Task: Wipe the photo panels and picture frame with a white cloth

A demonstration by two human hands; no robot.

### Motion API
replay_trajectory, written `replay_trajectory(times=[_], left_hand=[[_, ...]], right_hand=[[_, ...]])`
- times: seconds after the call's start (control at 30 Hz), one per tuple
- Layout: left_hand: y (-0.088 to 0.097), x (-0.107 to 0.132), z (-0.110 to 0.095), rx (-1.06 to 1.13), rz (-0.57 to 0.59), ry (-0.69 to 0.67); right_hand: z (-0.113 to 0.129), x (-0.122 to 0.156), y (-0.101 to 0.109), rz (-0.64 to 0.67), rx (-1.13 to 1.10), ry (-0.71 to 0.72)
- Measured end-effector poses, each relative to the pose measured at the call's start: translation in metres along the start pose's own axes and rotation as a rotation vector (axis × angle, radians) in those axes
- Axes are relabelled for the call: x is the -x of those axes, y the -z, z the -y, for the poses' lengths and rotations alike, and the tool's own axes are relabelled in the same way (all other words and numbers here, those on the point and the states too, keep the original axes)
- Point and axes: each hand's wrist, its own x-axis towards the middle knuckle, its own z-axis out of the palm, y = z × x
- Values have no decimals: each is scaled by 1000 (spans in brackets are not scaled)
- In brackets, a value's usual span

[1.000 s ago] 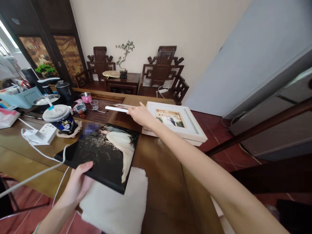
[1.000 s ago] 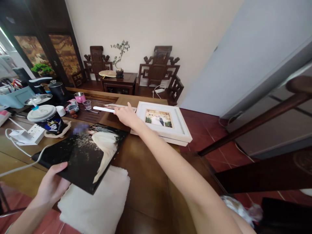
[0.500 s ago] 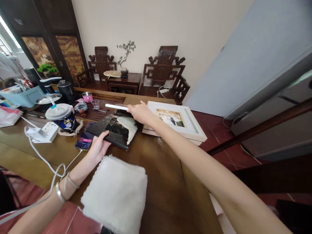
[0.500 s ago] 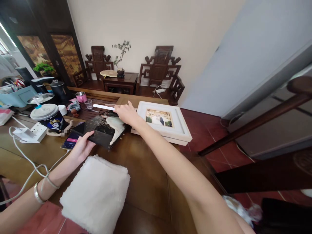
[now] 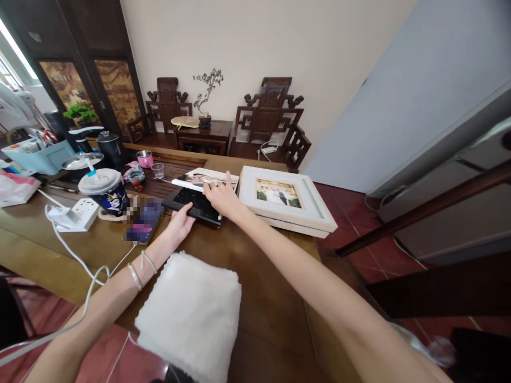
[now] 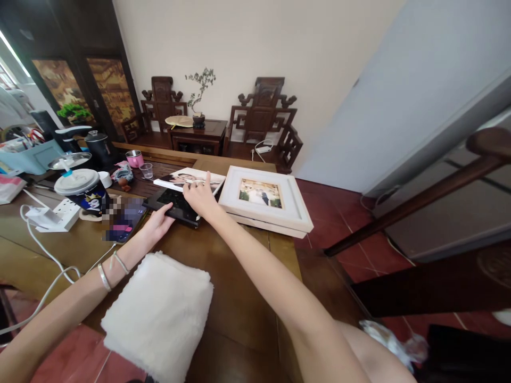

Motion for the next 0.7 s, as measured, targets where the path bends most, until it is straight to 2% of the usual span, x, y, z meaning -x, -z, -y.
replay_trajectory(times=[0.13,0.27,0.37,0.47,0.7], left_hand=[[11,9,7,-96,-59,106],[22,20,9,-184,21,255],[23,15,8,-232,57,204],[17,0,10,-309,38,158],[5,-29,20,-374,42,160]], right_hand=[[10,4,-11,-21,54,17],[12,7,-18,-32,80,48],[15,11,-23,-38,82,48],[19,16,-25,-15,70,50],[22,20,-22,93,13,23]])
